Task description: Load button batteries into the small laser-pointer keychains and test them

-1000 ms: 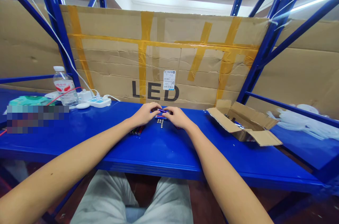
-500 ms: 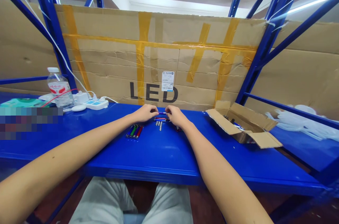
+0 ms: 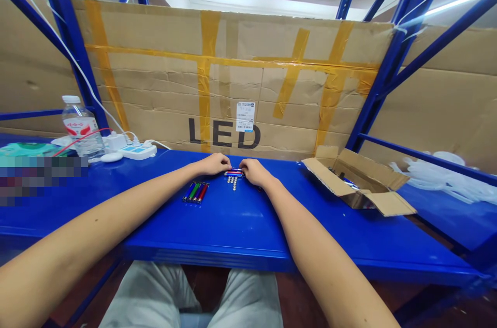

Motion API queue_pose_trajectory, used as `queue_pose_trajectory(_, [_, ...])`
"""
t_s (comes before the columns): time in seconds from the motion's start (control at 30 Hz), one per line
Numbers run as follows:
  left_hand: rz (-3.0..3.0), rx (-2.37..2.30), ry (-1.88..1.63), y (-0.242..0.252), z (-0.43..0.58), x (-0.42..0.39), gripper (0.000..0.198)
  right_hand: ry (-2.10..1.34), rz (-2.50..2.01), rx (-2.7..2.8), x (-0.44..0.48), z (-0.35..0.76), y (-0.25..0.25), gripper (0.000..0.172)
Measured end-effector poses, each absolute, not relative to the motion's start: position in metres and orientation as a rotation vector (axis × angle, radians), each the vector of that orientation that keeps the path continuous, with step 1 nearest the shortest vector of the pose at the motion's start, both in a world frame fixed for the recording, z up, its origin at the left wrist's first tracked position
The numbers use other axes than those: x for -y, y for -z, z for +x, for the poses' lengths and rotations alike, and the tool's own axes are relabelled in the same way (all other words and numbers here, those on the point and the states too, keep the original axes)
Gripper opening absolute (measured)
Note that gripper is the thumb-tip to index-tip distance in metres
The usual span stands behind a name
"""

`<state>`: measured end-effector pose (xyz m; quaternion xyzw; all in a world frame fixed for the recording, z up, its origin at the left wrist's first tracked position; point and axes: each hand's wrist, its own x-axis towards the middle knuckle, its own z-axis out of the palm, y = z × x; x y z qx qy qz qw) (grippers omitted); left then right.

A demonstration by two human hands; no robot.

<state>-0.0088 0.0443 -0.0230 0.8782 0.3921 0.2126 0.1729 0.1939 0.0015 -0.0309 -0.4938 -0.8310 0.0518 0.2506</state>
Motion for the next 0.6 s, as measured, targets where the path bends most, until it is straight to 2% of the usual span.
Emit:
queue_pose_trajectory(0.43, [2.378,-1.055,-0.690,0.023,-0.010,-0.040,0.022,-0.221,-1.304,2.221,-0.004,0.197,0.032,0.037])
queue_pose_trajectory(0.6, [2.343,-1.068,-0.828,0.016,-0.023,-0.037,0.016,-0.269,-1.320,2.069,-0.004,0.210,0.028,0.035])
